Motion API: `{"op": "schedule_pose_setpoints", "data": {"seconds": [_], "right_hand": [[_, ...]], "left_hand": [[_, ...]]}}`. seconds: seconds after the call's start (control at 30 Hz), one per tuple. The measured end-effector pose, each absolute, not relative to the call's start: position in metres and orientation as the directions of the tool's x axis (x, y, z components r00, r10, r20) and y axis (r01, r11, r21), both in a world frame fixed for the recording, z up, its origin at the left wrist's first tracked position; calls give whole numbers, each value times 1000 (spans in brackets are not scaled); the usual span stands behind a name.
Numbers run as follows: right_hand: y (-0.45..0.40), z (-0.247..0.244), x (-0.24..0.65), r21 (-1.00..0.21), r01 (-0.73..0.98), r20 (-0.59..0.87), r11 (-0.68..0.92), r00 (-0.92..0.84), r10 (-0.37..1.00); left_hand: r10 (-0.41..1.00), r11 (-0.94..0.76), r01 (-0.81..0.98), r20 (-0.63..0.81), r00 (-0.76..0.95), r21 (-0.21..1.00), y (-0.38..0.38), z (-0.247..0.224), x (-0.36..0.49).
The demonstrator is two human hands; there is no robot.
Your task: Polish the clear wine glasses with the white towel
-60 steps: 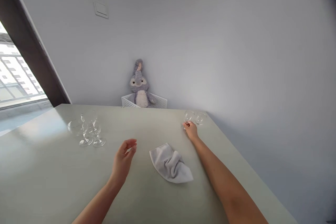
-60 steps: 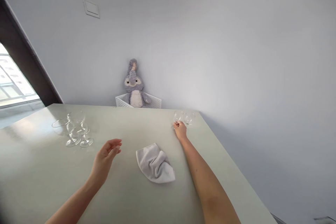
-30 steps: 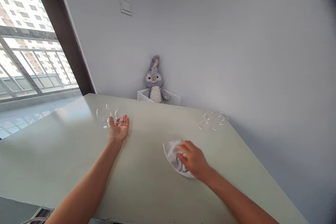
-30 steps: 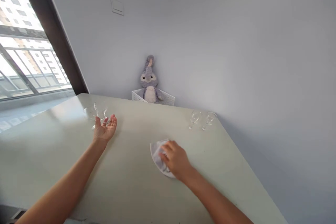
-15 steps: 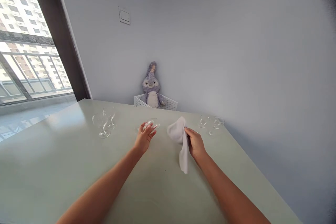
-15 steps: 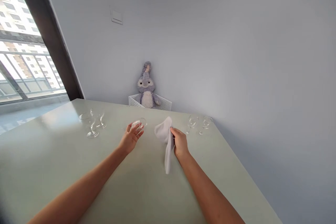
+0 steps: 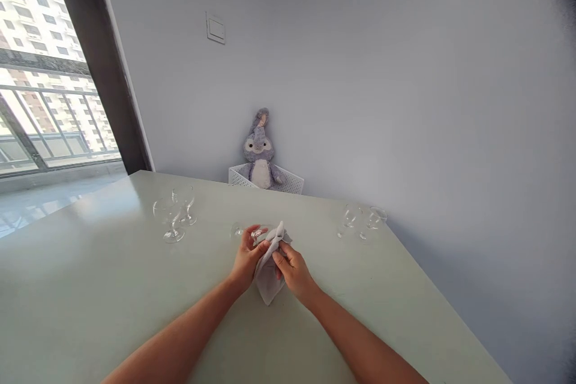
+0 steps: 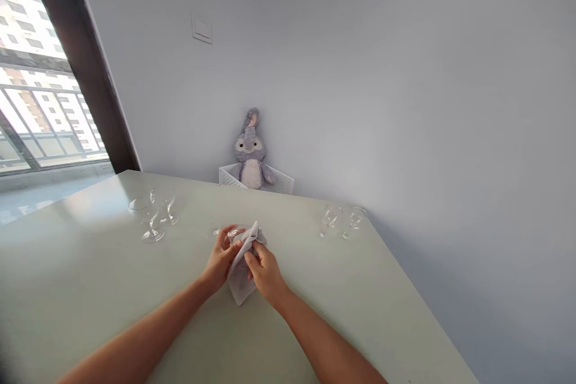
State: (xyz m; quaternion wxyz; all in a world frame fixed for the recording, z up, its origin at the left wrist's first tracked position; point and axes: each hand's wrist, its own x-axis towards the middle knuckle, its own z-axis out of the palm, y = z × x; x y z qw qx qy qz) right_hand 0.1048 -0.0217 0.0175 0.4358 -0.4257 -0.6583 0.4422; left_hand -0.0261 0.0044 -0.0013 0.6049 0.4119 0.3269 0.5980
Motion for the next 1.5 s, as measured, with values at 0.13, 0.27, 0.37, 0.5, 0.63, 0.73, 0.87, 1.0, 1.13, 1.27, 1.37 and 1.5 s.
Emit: {"op": "schedule_pose_setpoints", "data": {"seconds": [0.13,0.27,0.37,0.5,0.63,0.73,0.87,1.0,1.13,1.27,1.37,1.5], "right_hand": [[-23,14,115,-954,171,183,247,-319,930],[-23,8,119,-999,9,25,33,-444,896],[-17,1,121,-969,-214,-14,-125,-456,890],[-5,-6,129,-840,-440,-89,-317,-465,881],[-6,2,134,-863,-401,-78,-308,-497,864],[-15,11,130,-982,-166,-15,-95,-431,902],[-21,15,124,-984,53,146,170,-309,940],[-13,8,124,-980,-181,-21,-86,-333,943],[-9,-1,122,-865,-400,-128,-302,-405,905],[-16,-8,116,-991,-136,45,-3,-354,934],[-18,-11,113,-967,86,209,242,-283,936],[-7,-9,117,-978,-206,28,-19,-223,974]], "left_hand": [[970,-29,-370,116,215,928,1,0,-24],[939,-39,-218,111,327,975,0,2,-25],[926,-67,-142,114,360,988,2,3,-29],[895,-120,-187,187,405,975,5,3,-32],[888,-170,-200,237,394,965,7,6,-35],[920,-151,-93,174,352,984,9,10,-37],[935,-169,9,158,316,986,11,9,-36],[920,-249,12,233,316,968,8,7,-35],[871,-278,-110,299,390,954,6,13,-38],[936,-106,-69,123,330,992,12,10,-40],[960,10,-17,-5,279,1000,13,4,-38],[940,-88,-134,127,317,987,9,2,-32]]}}
